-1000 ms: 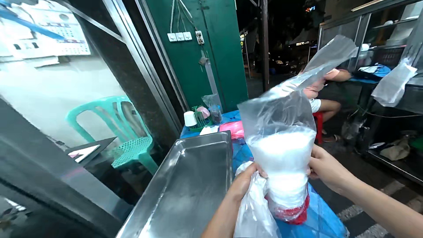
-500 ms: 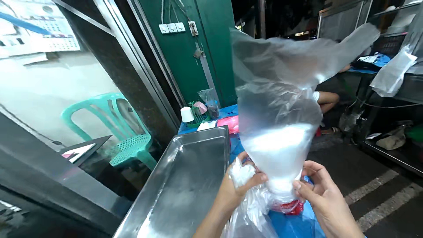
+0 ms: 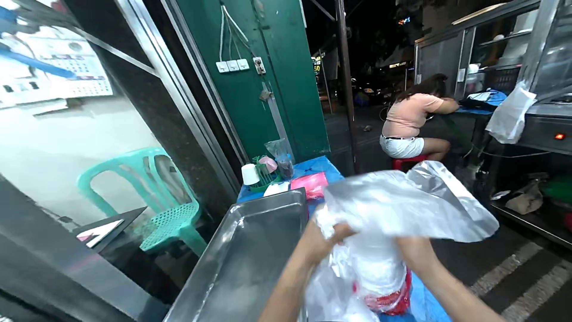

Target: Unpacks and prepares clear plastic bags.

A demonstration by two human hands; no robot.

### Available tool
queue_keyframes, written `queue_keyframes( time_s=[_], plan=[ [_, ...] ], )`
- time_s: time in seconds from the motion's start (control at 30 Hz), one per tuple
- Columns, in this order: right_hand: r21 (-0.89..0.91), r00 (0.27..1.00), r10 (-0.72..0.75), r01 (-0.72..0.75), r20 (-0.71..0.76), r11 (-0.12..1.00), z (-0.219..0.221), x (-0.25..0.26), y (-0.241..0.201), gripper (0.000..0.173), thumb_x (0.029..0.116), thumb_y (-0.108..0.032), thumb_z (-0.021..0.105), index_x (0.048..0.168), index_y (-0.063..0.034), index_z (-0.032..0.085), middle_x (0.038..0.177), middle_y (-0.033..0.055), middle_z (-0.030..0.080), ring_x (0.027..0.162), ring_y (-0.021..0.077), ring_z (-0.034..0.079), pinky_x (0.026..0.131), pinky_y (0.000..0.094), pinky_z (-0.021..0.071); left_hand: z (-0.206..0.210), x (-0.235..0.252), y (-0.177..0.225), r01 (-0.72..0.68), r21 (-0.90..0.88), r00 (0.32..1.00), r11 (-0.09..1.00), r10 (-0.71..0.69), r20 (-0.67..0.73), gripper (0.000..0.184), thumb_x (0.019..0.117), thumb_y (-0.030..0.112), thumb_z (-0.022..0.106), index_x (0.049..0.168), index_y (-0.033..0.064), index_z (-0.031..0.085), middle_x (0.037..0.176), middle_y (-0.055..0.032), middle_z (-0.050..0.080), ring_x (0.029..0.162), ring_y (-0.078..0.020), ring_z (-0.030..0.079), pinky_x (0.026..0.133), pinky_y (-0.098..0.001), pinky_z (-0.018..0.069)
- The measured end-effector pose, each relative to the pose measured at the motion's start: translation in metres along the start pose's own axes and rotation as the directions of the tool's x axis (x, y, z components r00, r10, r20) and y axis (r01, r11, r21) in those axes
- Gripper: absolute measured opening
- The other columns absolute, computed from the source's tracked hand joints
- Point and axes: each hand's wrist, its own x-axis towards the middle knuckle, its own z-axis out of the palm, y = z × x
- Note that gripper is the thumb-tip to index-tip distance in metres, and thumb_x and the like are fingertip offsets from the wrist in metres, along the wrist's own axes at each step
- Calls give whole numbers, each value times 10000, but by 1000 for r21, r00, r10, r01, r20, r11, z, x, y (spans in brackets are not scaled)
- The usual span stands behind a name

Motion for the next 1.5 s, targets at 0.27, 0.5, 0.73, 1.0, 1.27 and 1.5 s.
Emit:
queue_keyframes(
  time_s=[0.27,0.5,0.73,1.0,1.27,1.5],
  plan=[
    [-45,992,-50,55,116,997,-10,-26,56,1072,915,-718,532,1508,144,300,1443,262,514,1345,200,522,1155,388,408,5,-18,-52,18,-59,994,998,-12,105,328,793,228,812,1036,94,637,783,127,683,641,23,629,613,-176,554],
    [-115,938,-29,72,345,991,-46,-2,48,990,869,-698,625,1520,8,383,1532,184,444,1427,223,435,1163,421,411,-18,-5,-21,-187,30,969,982,179,168,734,758,332,866,1288,-34,514,1026,57,699,901,17,663,832,-195,573],
    [71,982,-37,24,187,997,-10,-4,16,964,941,-570,625,1520,94,236,1325,94,603,1155,24,623,997,244,544,3,-5,-26,-139,-12,990,990,140,14,330,806,190,807,1039,63,613,763,130,655,626,40,607,602,-155,543],
    [43,975,-153,148,162,988,-11,-31,67,1067,934,-703,516,1480,172,242,1383,163,568,1245,4,565,1080,231,476,2,-19,-52,-167,-33,974,985,170,151,497,820,324,822,1142,12,608,941,119,705,836,71,652,787,-152,561],
    [-64,969,-120,137,217,988,-25,-43,83,1089,939,-689,525,1529,167,200,1542,324,366,1449,216,409,1205,367,341,-6,-15,-53,-115,10,967,993,110,230,611,812,269,825,1258,-52,558,1084,30,695,962,31,648,889,-186,549],
    [34,949,-311,310,42,950,-14,3,23,925,871,-578,722,1584,-197,271,1559,39,427,1353,133,511,1093,348,490,-5,-7,-18,-202,-27,979,979,201,-41,552,802,357,836,1164,35,572,838,101,664,641,30,603,579,-161,538]
  ],
)
